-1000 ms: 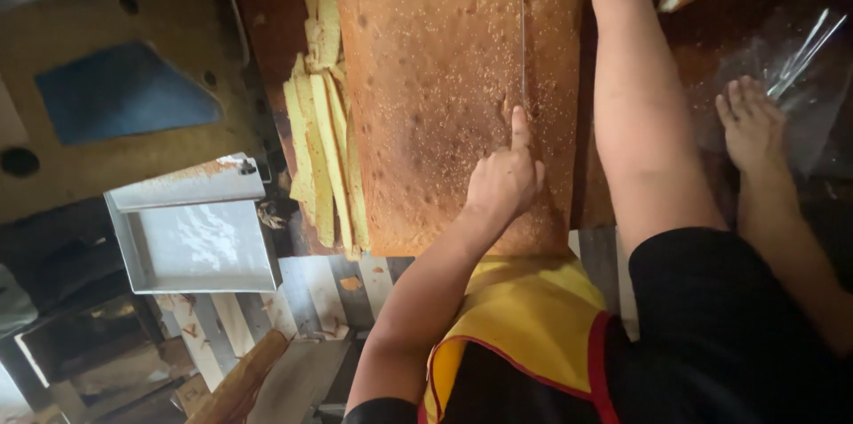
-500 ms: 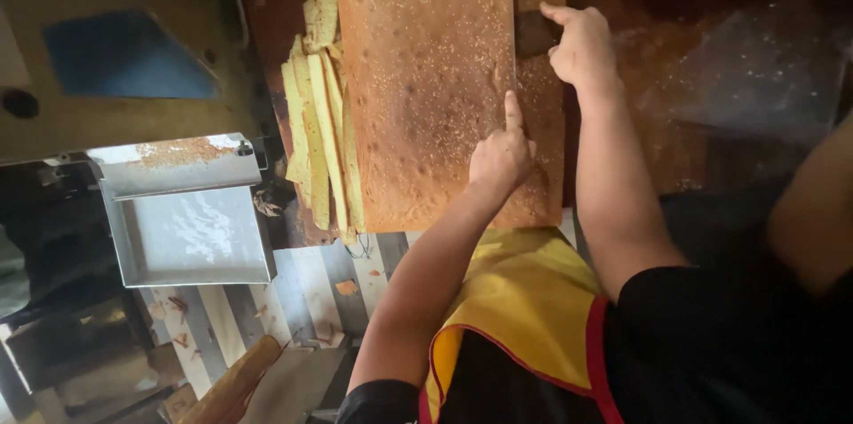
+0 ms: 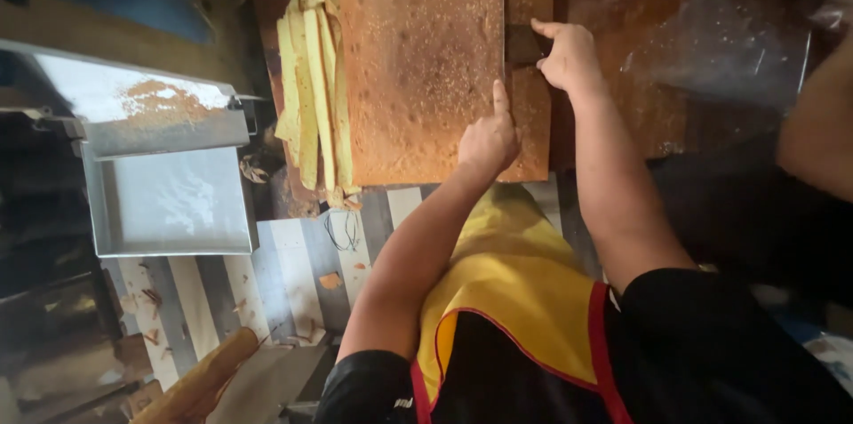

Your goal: The person trims the edge off a large baked cake sheet with a long knife, then slices the sheet into long strips, repositioning and rotating the slab between cuts. They move finished strips aside and bring another cake slab onto the board to continue slicing.

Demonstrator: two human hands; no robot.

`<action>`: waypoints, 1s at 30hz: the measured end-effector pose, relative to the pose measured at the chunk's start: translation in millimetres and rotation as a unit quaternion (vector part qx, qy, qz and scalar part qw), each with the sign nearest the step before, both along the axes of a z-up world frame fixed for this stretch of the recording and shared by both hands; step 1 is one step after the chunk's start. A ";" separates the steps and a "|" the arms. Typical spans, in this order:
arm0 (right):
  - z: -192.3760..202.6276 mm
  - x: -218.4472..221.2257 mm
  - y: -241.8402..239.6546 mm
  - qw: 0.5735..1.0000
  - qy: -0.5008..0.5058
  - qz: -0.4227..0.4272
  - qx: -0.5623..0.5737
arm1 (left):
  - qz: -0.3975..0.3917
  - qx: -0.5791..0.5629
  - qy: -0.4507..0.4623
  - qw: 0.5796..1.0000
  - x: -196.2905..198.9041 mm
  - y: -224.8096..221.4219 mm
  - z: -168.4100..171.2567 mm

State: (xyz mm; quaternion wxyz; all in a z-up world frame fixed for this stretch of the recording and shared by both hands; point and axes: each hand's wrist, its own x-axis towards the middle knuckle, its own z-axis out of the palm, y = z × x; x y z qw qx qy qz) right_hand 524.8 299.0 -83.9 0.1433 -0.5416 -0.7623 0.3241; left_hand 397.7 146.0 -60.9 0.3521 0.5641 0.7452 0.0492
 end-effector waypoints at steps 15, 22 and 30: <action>-40.1 19.0 -52.7 0.997 -0.045 0.029 0.061 | -0.013 -0.029 -0.026 0.999 24.4 -103.4 -4.0; 8.8 27.0 -109.5 0.998 -0.045 -0.001 -0.047 | -0.029 0.007 -0.057 0.998 23.7 -130.0 -27.9; 44.9 22.8 -72.1 0.991 -0.116 0.063 0.003 | 0.093 0.284 -0.086 0.951 -22.7 -85.6 -1.6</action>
